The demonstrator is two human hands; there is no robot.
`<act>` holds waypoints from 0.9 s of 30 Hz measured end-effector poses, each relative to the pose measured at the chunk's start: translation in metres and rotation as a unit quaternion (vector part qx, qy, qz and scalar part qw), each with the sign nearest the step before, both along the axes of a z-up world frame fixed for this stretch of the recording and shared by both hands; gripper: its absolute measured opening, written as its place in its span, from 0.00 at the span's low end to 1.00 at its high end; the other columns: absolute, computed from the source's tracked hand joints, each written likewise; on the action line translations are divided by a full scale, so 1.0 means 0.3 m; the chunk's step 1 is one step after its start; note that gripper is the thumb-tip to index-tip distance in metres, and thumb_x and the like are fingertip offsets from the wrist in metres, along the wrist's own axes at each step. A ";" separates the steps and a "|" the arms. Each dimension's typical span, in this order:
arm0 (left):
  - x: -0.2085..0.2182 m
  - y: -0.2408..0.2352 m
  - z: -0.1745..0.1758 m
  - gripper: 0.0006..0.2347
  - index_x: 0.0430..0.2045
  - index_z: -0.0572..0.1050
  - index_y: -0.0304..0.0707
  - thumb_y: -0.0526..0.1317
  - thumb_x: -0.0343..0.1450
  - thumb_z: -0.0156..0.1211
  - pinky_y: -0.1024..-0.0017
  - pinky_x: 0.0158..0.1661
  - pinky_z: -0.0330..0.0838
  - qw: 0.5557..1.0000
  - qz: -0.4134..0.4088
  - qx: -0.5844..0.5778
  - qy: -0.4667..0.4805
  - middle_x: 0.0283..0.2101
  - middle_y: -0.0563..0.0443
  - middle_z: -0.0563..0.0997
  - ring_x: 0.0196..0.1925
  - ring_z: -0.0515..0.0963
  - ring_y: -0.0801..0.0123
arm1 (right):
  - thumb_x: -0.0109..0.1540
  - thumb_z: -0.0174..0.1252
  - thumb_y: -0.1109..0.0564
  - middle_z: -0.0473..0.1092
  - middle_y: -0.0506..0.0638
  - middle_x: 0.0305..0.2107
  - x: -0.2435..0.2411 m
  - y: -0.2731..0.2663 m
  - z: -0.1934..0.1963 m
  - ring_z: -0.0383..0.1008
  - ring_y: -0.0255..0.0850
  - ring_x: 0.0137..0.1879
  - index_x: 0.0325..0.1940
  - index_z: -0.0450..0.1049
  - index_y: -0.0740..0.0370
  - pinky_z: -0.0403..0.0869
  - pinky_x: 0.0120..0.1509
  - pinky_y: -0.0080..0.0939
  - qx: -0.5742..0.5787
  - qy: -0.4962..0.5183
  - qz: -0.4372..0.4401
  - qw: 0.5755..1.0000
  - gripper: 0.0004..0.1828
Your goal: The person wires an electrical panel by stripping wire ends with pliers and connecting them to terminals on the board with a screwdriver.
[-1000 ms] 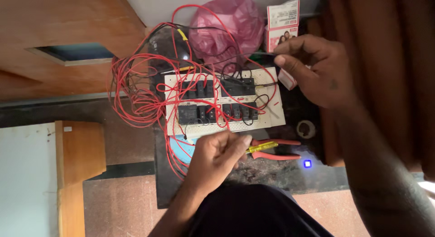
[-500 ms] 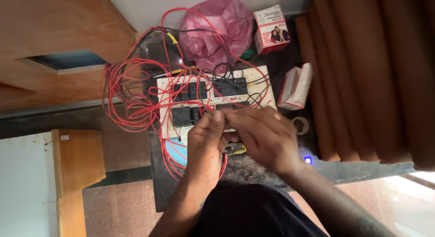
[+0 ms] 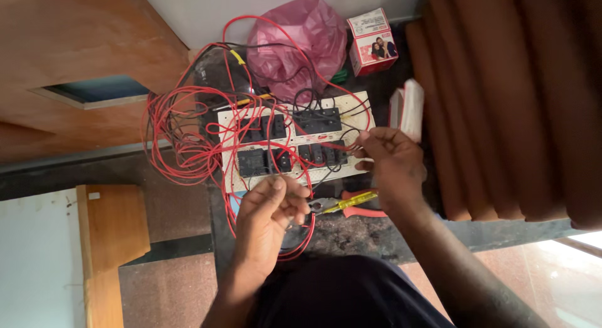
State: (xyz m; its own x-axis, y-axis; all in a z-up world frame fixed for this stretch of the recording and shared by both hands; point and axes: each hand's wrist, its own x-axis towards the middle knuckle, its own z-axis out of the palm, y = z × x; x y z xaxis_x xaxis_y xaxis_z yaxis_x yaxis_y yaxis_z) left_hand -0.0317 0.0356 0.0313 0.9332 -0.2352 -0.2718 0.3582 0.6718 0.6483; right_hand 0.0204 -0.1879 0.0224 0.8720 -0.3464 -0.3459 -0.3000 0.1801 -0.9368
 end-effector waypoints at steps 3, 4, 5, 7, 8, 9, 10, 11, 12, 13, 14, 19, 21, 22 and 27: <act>-0.017 -0.009 0.110 0.20 0.52 0.68 0.32 0.43 0.68 0.64 0.70 0.28 0.76 0.860 0.120 0.495 -0.033 0.42 0.42 0.82 0.31 0.82 0.69 | 0.67 0.60 0.60 0.74 0.50 0.34 -0.051 0.057 0.012 0.73 0.34 0.36 0.47 0.73 0.64 0.74 0.39 0.34 -0.137 -0.133 0.019 0.981 0.06; -0.019 -0.021 0.150 0.22 0.54 0.67 0.30 0.42 0.69 0.65 0.71 0.30 0.76 0.823 0.161 0.538 -0.086 0.45 0.41 0.82 0.31 0.81 0.69 | 0.67 0.59 0.62 0.75 0.51 0.35 -0.074 0.071 0.024 0.75 0.36 0.38 0.46 0.73 0.65 0.75 0.41 0.37 -0.207 -0.182 0.061 0.959 0.05; -0.017 -0.030 0.189 0.24 0.56 0.66 0.27 0.42 0.70 0.66 0.72 0.32 0.75 0.779 0.201 0.577 -0.140 0.48 0.40 0.81 0.31 0.79 0.68 | 0.67 0.58 0.65 0.75 0.52 0.37 -0.100 0.084 0.039 0.77 0.38 0.39 0.45 0.73 0.66 0.76 0.44 0.39 -0.273 -0.231 0.102 0.928 0.04; -0.020 -0.039 0.257 0.24 0.58 0.65 0.25 0.41 0.71 0.66 0.72 0.37 0.75 0.716 0.217 0.615 -0.249 0.51 0.38 0.80 0.36 0.79 0.65 | 0.64 0.57 0.68 0.75 0.55 0.39 -0.124 0.107 0.059 0.78 0.46 0.43 0.45 0.74 0.67 0.77 0.47 0.45 -0.352 -0.290 0.189 0.870 0.06; -0.017 -0.039 0.281 0.23 0.58 0.66 0.26 0.40 0.72 0.66 0.71 0.41 0.75 0.701 0.194 0.615 -0.304 0.51 0.37 0.79 0.40 0.80 0.64 | 0.62 0.57 0.69 0.74 0.57 0.40 -0.132 0.117 0.063 0.76 0.51 0.45 0.46 0.74 0.67 0.76 0.47 0.48 -0.365 -0.302 0.235 0.849 0.08; -0.006 -0.040 0.294 0.22 0.58 0.66 0.26 0.40 0.73 0.66 0.69 0.45 0.76 0.682 0.171 0.614 -0.359 0.52 0.37 0.79 0.45 0.81 0.62 | 0.59 0.58 0.70 0.73 0.59 0.41 -0.135 0.127 0.063 0.75 0.56 0.47 0.46 0.75 0.68 0.75 0.47 0.52 -0.376 -0.315 0.280 0.825 0.11; 0.018 -0.054 0.291 0.18 0.56 0.68 0.28 0.39 0.75 0.63 0.69 0.47 0.76 0.721 0.139 0.569 -0.370 0.51 0.38 0.80 0.47 0.82 0.64 | 0.57 0.58 0.69 0.73 0.58 0.42 -0.133 0.133 0.061 0.75 0.56 0.48 0.45 0.74 0.67 0.75 0.49 0.53 -0.393 -0.350 0.324 0.786 0.12; 0.048 -0.072 0.280 0.14 0.53 0.70 0.30 0.38 0.77 0.61 0.69 0.50 0.76 0.756 0.106 0.521 -0.381 0.51 0.39 0.81 0.50 0.82 0.65 | 0.54 0.59 0.68 0.73 0.57 0.44 -0.125 0.133 0.055 0.75 0.55 0.50 0.44 0.74 0.66 0.76 0.51 0.53 -0.408 -0.384 0.366 0.743 0.13; 0.063 -0.079 0.271 0.10 0.51 0.71 0.32 0.37 0.79 0.59 0.69 0.52 0.75 0.787 0.073 0.471 -0.391 0.50 0.41 0.82 0.53 0.82 0.66 | 0.52 0.60 0.66 0.73 0.56 0.45 -0.121 0.133 0.049 0.75 0.55 0.52 0.43 0.74 0.66 0.76 0.53 0.54 -0.422 -0.416 0.406 0.696 0.15; 0.065 -0.079 0.264 0.10 0.51 0.74 0.32 0.38 0.79 0.58 0.70 0.46 0.75 0.821 0.027 0.457 -0.343 0.44 0.43 0.82 0.45 0.80 0.70 | 0.55 0.60 0.65 0.73 0.58 0.44 -0.126 0.132 0.043 0.74 0.55 0.51 0.43 0.74 0.67 0.76 0.50 0.54 -0.501 -0.350 0.471 0.636 0.12; 0.068 -0.078 0.254 0.11 0.51 0.77 0.33 0.39 0.78 0.56 0.72 0.40 0.75 0.849 -0.021 0.439 -0.294 0.38 0.45 0.83 0.38 0.79 0.73 | 0.59 0.60 0.63 0.72 0.60 0.43 -0.134 0.134 0.035 0.74 0.56 0.50 0.43 0.75 0.68 0.75 0.46 0.54 -0.571 -0.278 0.528 0.563 0.09; 0.079 -0.061 0.200 0.17 0.62 0.72 0.32 0.42 0.81 0.47 0.73 0.37 0.66 0.915 -0.100 0.347 -0.182 0.31 0.49 0.74 0.32 0.69 0.75 | 0.57 0.65 0.56 0.75 0.53 0.51 -0.171 -0.006 0.019 0.77 0.49 0.56 0.47 0.81 0.56 0.77 0.56 0.47 -0.372 -0.322 0.408 0.769 0.14; 0.074 -0.054 0.179 0.19 0.65 0.60 0.30 0.43 0.82 0.43 0.78 0.47 0.70 0.913 -0.092 0.309 -0.251 0.36 0.56 0.73 0.40 0.72 0.79 | 0.56 0.69 0.50 0.75 0.50 0.49 -0.167 -0.056 0.010 0.75 0.50 0.57 0.49 0.80 0.55 0.74 0.57 0.49 -0.451 -0.269 0.402 0.750 0.18; 0.064 -0.044 0.170 0.18 0.64 0.61 0.30 0.43 0.82 0.42 0.78 0.47 0.69 0.918 -0.111 0.289 -0.249 0.38 0.56 0.74 0.41 0.71 0.79 | 0.54 0.69 0.47 0.74 0.52 0.49 -0.172 -0.074 0.009 0.74 0.52 0.56 0.51 0.78 0.58 0.73 0.57 0.52 -0.483 -0.243 0.403 0.739 0.24; 0.044 -0.065 0.106 0.17 0.61 0.70 0.26 0.42 0.85 0.42 0.77 0.47 0.67 0.937 -0.144 0.206 -0.243 0.43 0.52 0.78 0.40 0.67 0.78 | 0.51 0.69 0.39 0.71 0.52 0.47 -0.192 -0.107 0.003 0.70 0.53 0.56 0.55 0.74 0.56 0.69 0.58 0.58 -0.585 -0.144 0.434 0.670 0.33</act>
State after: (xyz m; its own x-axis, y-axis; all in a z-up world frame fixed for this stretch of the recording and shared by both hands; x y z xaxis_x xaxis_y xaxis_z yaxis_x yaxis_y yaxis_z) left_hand -0.0187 0.0161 0.0632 0.8840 -0.4652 0.0460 0.0813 0.2500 0.9648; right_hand -0.0373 -0.2198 0.0233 0.8929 0.4469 -0.0551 0.4068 -0.8530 -0.3270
